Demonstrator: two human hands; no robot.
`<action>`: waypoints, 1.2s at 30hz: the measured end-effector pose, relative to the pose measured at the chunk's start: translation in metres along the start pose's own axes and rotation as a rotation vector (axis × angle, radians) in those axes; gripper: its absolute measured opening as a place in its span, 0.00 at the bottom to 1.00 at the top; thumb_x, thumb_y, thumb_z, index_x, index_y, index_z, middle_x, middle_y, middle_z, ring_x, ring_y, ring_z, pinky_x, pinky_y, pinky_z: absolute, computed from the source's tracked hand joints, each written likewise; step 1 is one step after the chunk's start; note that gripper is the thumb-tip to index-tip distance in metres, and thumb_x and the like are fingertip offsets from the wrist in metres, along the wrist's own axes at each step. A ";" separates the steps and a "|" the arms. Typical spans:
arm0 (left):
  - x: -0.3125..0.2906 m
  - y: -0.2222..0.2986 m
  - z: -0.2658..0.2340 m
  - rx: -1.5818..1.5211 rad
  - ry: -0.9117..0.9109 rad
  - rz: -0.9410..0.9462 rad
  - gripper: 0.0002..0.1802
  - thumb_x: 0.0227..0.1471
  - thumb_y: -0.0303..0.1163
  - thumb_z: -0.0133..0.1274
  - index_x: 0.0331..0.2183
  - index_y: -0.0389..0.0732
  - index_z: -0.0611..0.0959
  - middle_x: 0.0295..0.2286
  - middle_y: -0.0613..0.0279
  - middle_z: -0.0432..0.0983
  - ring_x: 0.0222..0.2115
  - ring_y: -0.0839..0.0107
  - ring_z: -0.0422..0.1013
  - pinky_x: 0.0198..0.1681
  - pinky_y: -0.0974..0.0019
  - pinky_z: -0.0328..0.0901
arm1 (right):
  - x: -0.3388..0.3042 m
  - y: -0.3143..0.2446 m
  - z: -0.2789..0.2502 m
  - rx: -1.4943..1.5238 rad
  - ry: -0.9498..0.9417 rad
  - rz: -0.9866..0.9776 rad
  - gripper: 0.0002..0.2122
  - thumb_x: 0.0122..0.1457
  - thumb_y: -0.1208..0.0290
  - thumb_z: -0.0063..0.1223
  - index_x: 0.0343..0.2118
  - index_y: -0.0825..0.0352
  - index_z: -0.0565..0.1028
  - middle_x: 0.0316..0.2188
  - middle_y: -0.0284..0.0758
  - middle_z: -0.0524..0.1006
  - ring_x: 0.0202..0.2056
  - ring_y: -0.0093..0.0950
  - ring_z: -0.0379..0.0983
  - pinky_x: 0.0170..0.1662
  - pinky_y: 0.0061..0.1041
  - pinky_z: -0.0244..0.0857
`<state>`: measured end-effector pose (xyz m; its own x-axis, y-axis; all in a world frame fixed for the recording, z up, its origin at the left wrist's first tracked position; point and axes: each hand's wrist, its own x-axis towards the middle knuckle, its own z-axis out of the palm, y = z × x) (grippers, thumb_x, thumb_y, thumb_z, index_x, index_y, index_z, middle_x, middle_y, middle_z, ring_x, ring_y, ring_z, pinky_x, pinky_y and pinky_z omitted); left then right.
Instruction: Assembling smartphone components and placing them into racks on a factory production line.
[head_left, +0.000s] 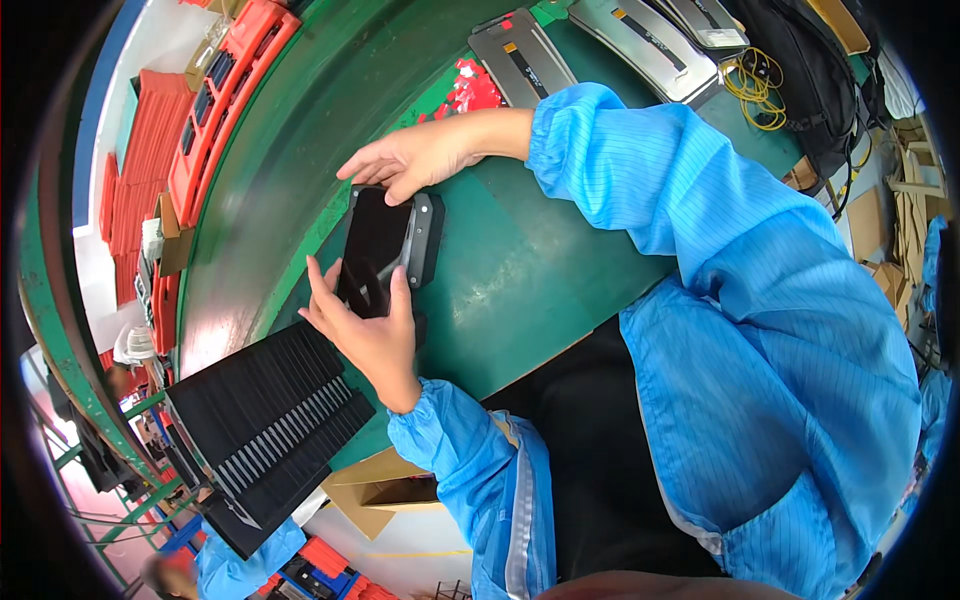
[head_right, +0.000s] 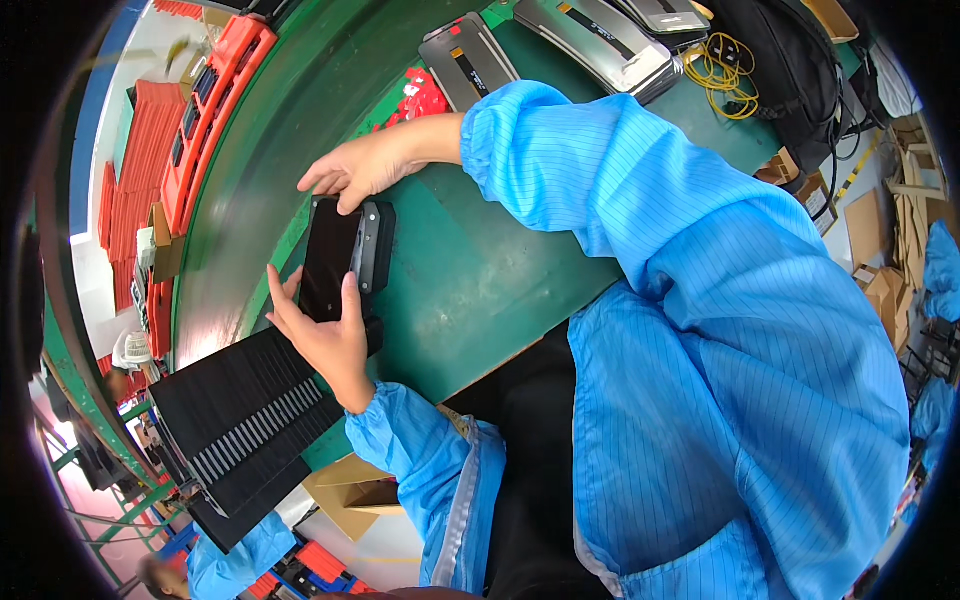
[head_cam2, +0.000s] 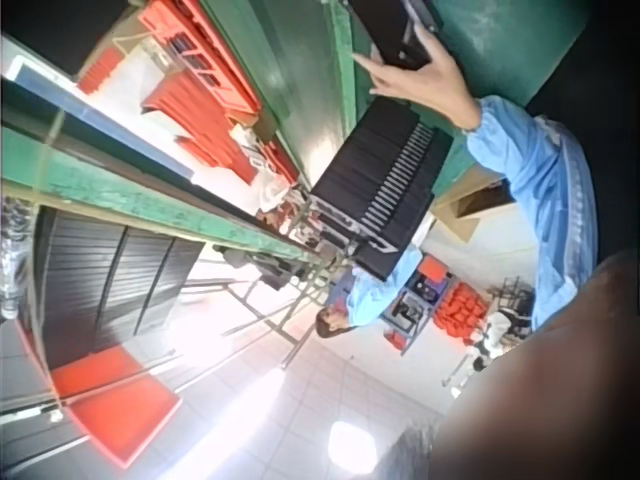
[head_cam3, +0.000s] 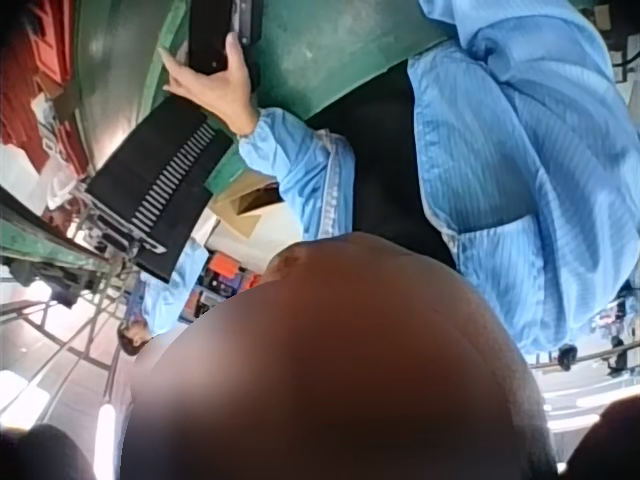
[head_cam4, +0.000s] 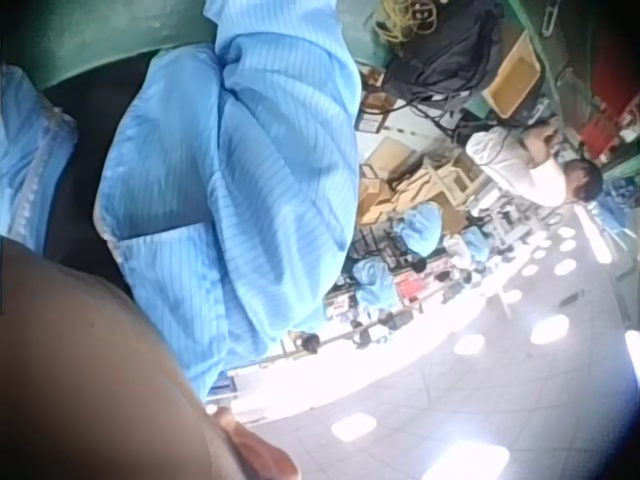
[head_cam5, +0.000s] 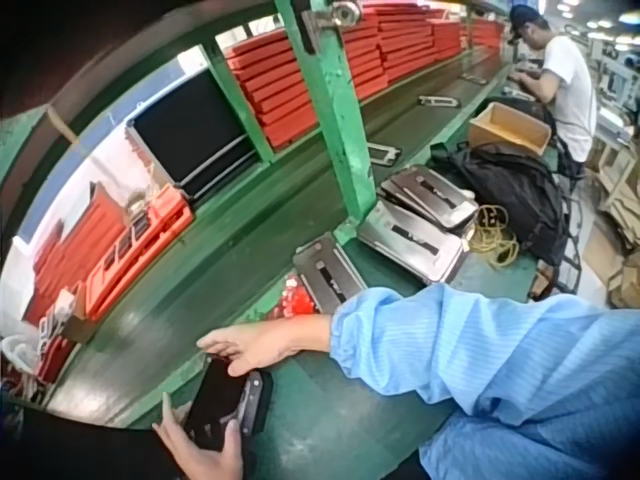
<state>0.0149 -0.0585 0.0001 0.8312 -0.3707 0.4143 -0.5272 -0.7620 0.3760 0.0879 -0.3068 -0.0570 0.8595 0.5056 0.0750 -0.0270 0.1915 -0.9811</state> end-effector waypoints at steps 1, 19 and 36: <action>-0.003 0.000 -0.002 -0.003 -0.001 -0.001 0.53 0.45 0.41 0.70 0.66 0.40 0.62 0.48 0.55 0.76 0.54 0.54 0.69 0.69 0.35 0.37 | -0.001 0.003 0.001 -0.006 -0.007 -0.011 0.34 0.61 0.82 0.55 0.70 0.62 0.56 0.70 0.47 0.56 0.72 0.38 0.50 0.72 0.35 0.49; -0.019 -0.015 -0.012 -0.537 0.339 -0.071 0.41 0.53 0.34 0.63 0.64 0.36 0.65 0.55 0.50 0.72 0.57 0.51 0.67 0.68 0.47 0.49 | -0.001 -0.002 0.007 -0.150 -0.091 -0.082 0.32 0.63 0.85 0.51 0.69 0.62 0.57 0.71 0.43 0.56 0.71 0.36 0.50 0.73 0.35 0.45; -0.035 -0.047 -0.044 -0.205 -0.218 -0.276 0.33 0.46 0.33 0.70 0.55 0.45 0.82 0.58 0.42 0.68 0.58 0.48 0.67 0.60 0.55 0.62 | -0.005 -0.048 -0.021 -0.469 0.170 0.009 0.17 0.66 0.72 0.48 0.57 0.65 0.75 0.63 0.41 0.69 0.41 0.25 0.75 0.39 0.23 0.69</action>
<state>0.0027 0.0139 0.0045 0.9526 -0.2883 0.0973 -0.2852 -0.7349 0.6153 0.0958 -0.3362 -0.0145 0.9324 0.3536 0.0744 0.1640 -0.2308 -0.9591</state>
